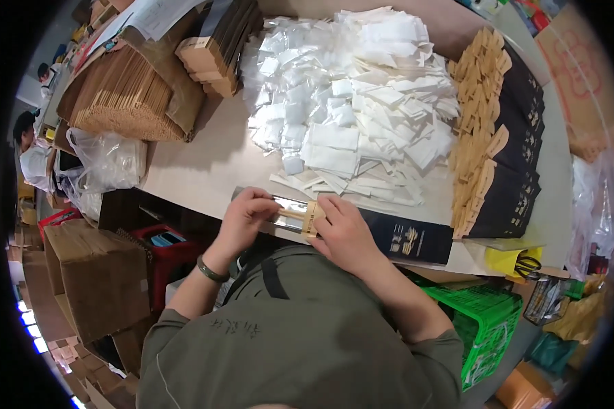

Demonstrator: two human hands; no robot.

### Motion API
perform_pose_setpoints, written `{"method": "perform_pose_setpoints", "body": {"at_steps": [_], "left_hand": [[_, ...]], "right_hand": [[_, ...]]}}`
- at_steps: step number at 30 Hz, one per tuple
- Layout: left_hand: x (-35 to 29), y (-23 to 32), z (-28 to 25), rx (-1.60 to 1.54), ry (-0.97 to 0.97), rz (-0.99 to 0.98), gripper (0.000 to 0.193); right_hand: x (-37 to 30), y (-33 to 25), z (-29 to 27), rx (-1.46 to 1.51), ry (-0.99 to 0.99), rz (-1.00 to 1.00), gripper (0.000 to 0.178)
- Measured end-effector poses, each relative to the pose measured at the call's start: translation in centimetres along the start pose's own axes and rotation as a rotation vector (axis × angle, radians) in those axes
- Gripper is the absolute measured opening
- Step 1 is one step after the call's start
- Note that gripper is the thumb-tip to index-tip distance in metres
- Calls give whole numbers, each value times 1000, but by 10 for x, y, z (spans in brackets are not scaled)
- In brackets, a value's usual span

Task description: Packaging small white packets into cardboard sleeves using a scoop tool.

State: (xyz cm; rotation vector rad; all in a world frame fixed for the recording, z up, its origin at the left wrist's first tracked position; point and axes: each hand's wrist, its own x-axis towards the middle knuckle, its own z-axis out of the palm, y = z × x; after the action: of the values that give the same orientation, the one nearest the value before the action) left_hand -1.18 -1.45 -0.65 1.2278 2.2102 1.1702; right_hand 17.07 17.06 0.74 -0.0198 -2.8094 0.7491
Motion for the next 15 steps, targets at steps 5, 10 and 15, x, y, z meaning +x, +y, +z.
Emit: {"method": "perform_pose_setpoints", "body": {"at_steps": [5,10,15], "left_hand": [[0,-5,9,124,289,-208,22],[4,46,32,-229,-204,-51,42],[14,38,-11,434,14,308,78]], "right_hand": [[3,-12,2,-113,-21,122,41],[7,-10,7,-125,23,79,46],[7,-8,-18,-46,70,1,48]]}}
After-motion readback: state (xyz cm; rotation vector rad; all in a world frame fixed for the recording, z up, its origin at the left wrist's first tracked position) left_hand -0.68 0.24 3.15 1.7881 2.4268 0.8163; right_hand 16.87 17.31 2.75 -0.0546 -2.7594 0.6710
